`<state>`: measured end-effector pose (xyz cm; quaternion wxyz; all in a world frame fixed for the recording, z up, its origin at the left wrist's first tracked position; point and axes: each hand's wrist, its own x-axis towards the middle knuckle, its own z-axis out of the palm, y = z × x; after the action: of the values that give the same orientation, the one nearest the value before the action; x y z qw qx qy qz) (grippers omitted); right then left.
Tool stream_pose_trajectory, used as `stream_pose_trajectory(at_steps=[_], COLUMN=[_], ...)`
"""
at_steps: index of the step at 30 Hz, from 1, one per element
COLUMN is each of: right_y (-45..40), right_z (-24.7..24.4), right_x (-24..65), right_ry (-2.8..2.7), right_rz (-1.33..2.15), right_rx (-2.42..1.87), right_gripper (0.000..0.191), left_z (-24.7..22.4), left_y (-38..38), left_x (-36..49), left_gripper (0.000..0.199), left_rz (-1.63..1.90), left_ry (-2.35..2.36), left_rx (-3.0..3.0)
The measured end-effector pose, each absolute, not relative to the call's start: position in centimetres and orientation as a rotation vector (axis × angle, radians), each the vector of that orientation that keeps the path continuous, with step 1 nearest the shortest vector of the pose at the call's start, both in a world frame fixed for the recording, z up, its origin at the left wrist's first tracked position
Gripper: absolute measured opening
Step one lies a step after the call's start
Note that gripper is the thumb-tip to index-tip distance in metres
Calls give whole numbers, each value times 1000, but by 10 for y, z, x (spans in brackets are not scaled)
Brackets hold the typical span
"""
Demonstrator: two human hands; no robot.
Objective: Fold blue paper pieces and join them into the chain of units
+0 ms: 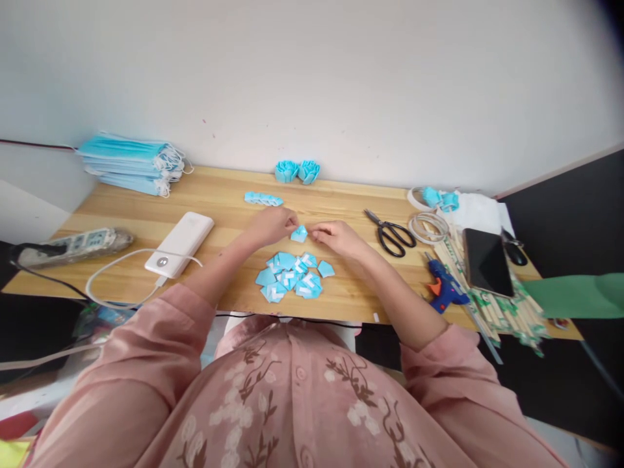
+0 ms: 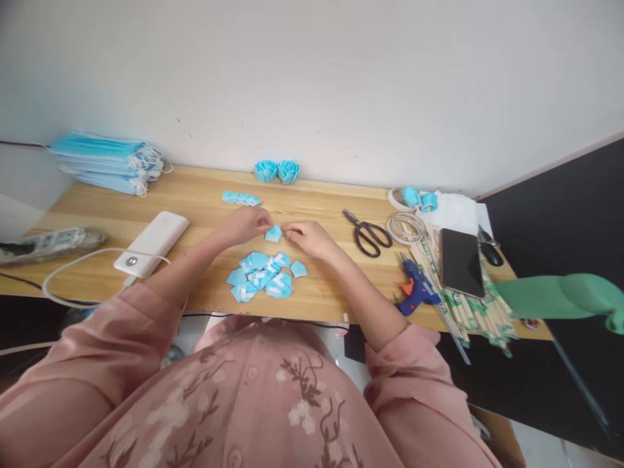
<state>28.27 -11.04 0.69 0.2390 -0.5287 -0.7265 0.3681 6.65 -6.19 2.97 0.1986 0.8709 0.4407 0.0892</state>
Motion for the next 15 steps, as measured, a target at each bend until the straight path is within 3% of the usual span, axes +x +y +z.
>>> stream_pose_trajectory(at_steps=[4,11,15], right_y=[-107,-91,-69], right_z=[1,5,17], right_x=[280,279,290], right_ry=[-1768,-1760,-1312], right_rz=[1263,1047,1215], right_rx=[-1335,-1442,-1313], right_gripper=[34,17,21], left_z=[39,43,50], left_y=[-65,-43,-2], left_x=[67,52,20], left_gripper=[18,30,30], left_rz=[386,512,578], left_ry=[1283,1293,1532], left_rx=[2389,2311,2366])
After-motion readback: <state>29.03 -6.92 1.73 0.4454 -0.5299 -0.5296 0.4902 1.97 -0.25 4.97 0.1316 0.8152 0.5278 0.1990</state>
